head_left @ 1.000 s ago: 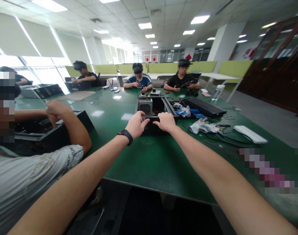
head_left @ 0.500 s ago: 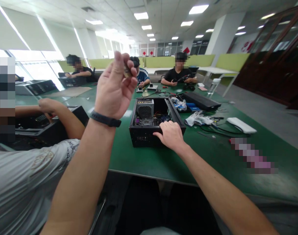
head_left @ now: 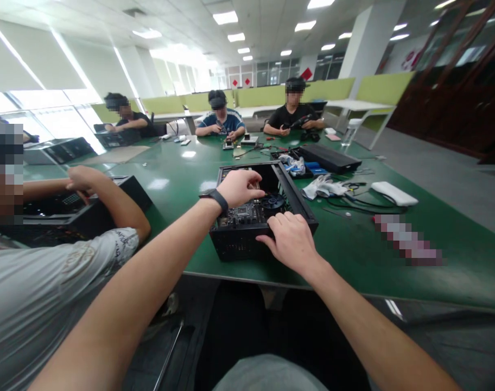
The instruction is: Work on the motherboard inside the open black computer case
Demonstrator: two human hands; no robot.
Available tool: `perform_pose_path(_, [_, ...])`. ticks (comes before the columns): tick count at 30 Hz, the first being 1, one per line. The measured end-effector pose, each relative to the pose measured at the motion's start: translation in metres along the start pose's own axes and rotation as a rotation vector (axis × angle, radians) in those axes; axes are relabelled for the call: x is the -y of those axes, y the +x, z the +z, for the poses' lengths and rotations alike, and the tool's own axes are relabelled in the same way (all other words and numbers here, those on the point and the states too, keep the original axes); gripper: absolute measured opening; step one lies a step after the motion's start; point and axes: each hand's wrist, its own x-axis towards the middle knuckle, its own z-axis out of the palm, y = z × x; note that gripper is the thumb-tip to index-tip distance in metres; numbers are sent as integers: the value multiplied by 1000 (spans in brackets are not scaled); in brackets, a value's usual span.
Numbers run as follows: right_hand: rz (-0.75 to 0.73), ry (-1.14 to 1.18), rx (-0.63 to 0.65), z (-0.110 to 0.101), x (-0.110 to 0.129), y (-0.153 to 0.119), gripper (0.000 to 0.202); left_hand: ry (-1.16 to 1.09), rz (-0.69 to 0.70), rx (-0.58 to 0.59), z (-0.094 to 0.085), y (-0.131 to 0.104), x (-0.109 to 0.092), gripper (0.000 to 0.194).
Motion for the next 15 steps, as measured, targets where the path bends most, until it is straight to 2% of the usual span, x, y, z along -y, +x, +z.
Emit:
perform_pose_path(3, [1,19,2,-5,3,-8,34,288,-27,237,19,11,7,39])
perform_pose_path(6, [8,37,10,-12,6,-17,32,471,-53,424,36,24,14,43])
perform_pose_path(11, [19,70,28,-26,11,-40,30,634,-81,624,62,32,21,42])
perform_pose_path(15, [29,119,32,-35,16,-55,26,665,-105,734,81,29,25,53])
